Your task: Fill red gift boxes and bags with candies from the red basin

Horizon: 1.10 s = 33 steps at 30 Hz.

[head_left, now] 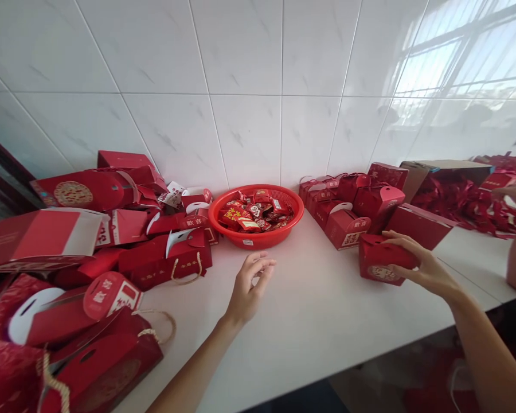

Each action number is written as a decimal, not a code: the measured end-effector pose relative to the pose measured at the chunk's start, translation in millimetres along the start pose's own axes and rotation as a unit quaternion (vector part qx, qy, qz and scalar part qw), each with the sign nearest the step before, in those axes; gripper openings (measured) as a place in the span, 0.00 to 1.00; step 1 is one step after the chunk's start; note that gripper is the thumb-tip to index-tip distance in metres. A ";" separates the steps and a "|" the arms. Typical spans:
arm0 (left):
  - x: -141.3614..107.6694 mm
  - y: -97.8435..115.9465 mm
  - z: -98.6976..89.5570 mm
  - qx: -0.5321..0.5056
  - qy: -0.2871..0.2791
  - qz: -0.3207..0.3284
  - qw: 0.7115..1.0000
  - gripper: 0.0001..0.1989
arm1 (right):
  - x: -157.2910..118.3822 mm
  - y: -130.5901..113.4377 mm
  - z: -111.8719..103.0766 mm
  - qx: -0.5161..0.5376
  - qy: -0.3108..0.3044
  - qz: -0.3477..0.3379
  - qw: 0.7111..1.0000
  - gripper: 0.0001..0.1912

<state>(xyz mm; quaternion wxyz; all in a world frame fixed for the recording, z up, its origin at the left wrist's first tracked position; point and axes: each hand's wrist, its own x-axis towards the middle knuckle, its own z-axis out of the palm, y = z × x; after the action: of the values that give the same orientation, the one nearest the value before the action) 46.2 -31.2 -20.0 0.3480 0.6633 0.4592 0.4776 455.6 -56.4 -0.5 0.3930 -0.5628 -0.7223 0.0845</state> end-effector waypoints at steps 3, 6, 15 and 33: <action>0.7 -1.6 1.0 0.010 -0.006 0.000 1.000 0.17 | 3.9 12.2 -7.5 -0.087 0.041 -0.019 0.995 0.16; 1.4 -4.1 1.8 0.021 -0.007 0.009 1.000 0.16 | 5.3 12.3 -6.4 -0.167 0.112 -0.005 0.979 0.20; 0.5 -5.2 1.6 0.050 -0.020 0.029 0.998 0.14 | -6.0 2.5 44.7 -0.240 0.201 -0.072 0.947 0.26; -105.9 54.2 -200.0 0.471 0.249 -0.020 0.846 0.14 | 34.9 -78.8 76.0 -0.085 0.243 -0.124 0.958 0.16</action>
<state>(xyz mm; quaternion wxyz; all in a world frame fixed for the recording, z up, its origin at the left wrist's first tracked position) -142.3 -144.4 55.9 -0.1233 0.5968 0.7133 0.3462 344.4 -29.1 9.1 0.5148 -0.5038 -0.6735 -0.1662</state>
